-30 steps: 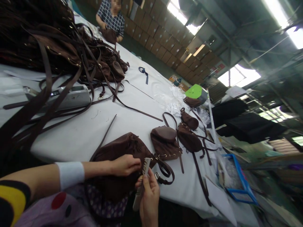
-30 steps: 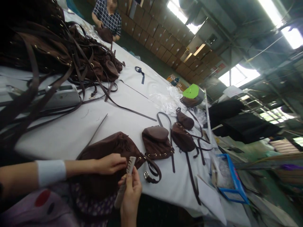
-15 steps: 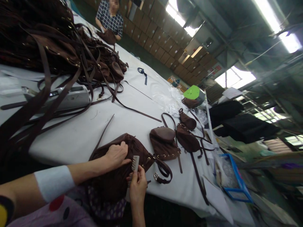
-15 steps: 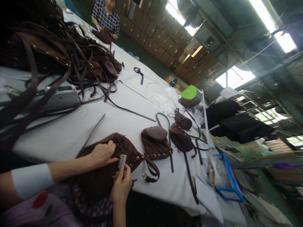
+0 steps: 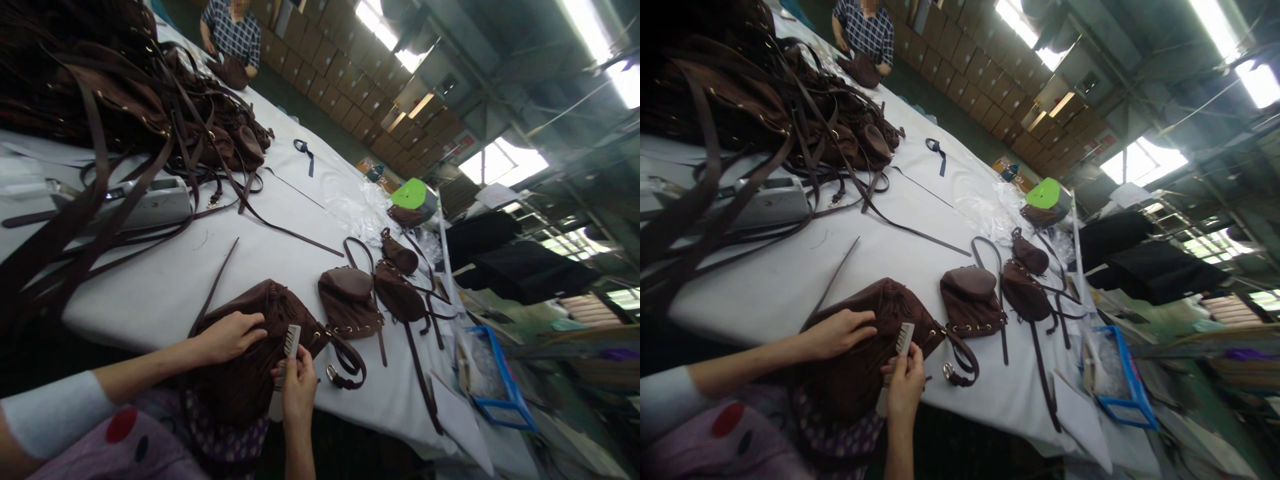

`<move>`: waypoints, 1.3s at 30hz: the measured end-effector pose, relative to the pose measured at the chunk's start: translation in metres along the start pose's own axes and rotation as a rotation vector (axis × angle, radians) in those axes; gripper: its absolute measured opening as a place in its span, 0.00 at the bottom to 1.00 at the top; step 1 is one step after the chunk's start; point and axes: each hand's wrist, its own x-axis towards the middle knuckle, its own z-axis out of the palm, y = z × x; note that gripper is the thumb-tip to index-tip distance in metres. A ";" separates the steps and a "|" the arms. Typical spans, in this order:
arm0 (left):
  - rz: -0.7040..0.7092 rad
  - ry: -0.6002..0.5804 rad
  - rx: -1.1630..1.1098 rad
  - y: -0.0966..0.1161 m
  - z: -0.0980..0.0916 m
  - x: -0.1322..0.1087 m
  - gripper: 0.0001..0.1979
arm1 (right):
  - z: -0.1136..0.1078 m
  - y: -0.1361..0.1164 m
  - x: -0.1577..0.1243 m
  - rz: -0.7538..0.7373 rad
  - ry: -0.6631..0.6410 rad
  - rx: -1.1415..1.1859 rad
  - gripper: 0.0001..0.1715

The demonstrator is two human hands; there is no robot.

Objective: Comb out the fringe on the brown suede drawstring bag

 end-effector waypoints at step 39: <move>0.258 0.038 0.500 -0.020 0.005 0.063 0.11 | 0.039 -0.066 -0.088 -0.340 -0.935 -0.243 0.11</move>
